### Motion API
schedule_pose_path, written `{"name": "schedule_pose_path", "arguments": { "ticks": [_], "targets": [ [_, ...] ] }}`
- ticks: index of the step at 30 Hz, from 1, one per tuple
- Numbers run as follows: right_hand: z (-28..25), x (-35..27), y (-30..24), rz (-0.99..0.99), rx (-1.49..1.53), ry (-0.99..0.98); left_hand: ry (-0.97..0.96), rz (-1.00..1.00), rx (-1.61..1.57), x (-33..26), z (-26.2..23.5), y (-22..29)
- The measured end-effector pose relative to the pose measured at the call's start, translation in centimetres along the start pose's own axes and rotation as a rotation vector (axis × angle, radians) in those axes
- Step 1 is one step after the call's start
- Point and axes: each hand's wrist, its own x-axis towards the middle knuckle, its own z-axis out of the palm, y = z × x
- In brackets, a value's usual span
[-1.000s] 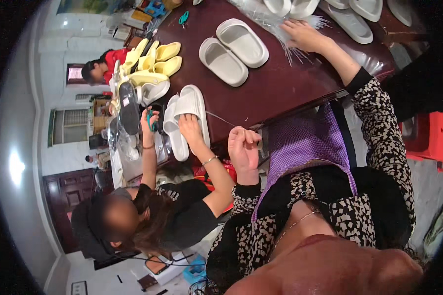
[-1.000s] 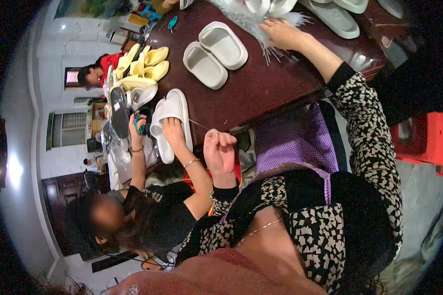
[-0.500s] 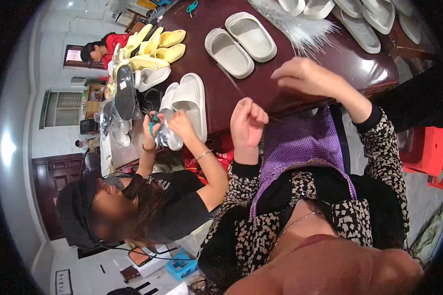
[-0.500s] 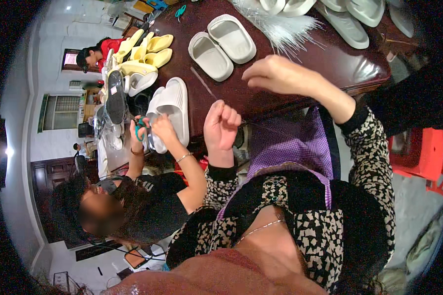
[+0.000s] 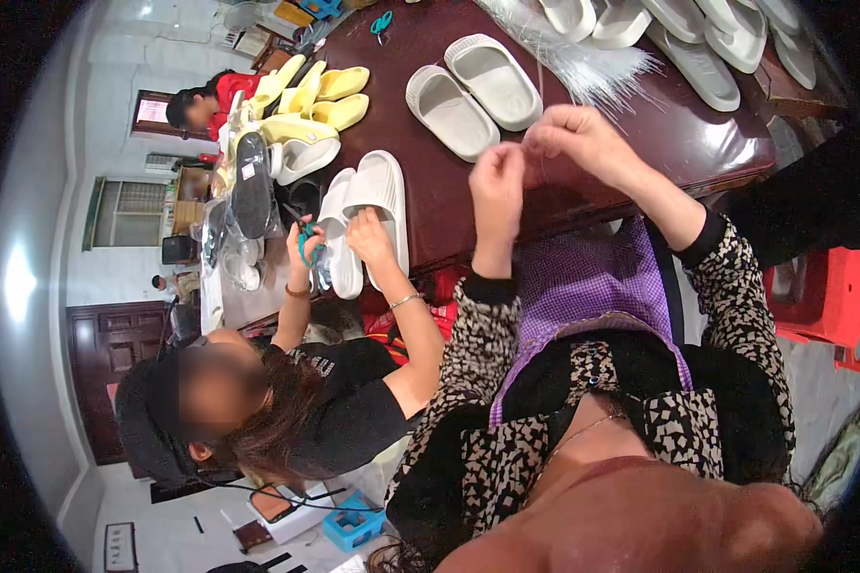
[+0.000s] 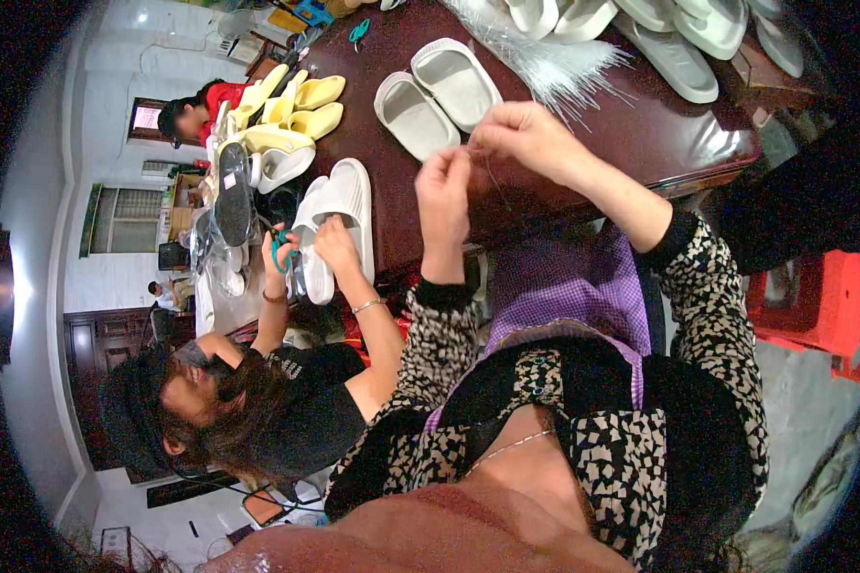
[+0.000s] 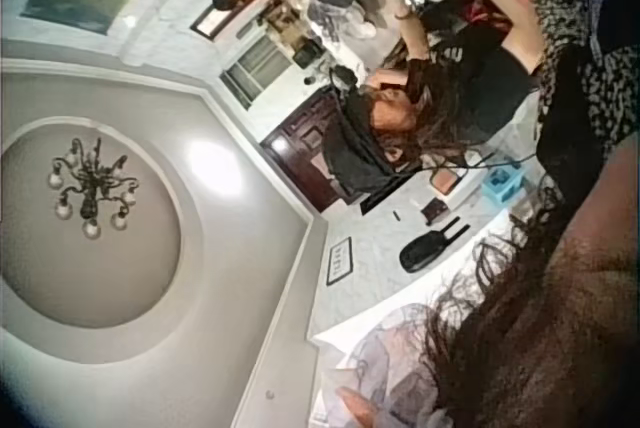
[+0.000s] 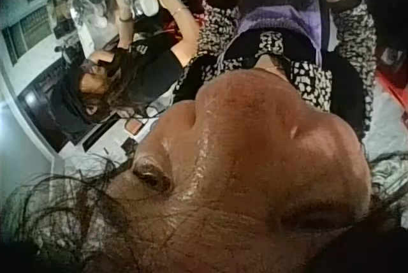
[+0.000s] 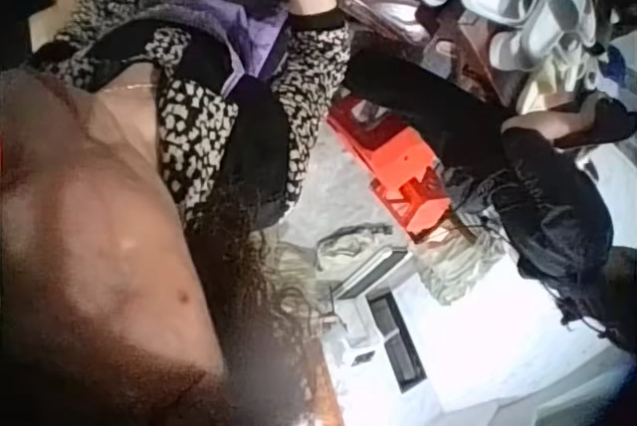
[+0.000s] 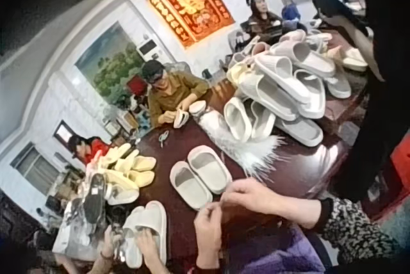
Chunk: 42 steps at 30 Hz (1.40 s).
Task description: The person pairs slide sandals by threading plastic fasteners through them by hand, tying the sandals together, and stacking the paired sandals on the table.
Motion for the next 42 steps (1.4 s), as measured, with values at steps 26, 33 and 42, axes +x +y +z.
{"name": "schedule_pose_path", "arguments": {
  "ticks": [26, 33, 42],
  "targets": [
    [-3.1, -2.2, 1.1, -0.029, -0.131, 0.36, 0.059, 0.088, 0.702, 17.9, -2.6, -3.9],
    [-1.7, -1.0, 0.0, -0.037, -0.136, 0.329, -0.028, 0.19, 0.591, 13.3, -2.3, -1.8],
    [-2.2, -0.2, 0.8, -0.115, -0.235, 0.363, 0.185, 0.421, 0.679, 9.9, -1.7, 1.1]
  ]
}}
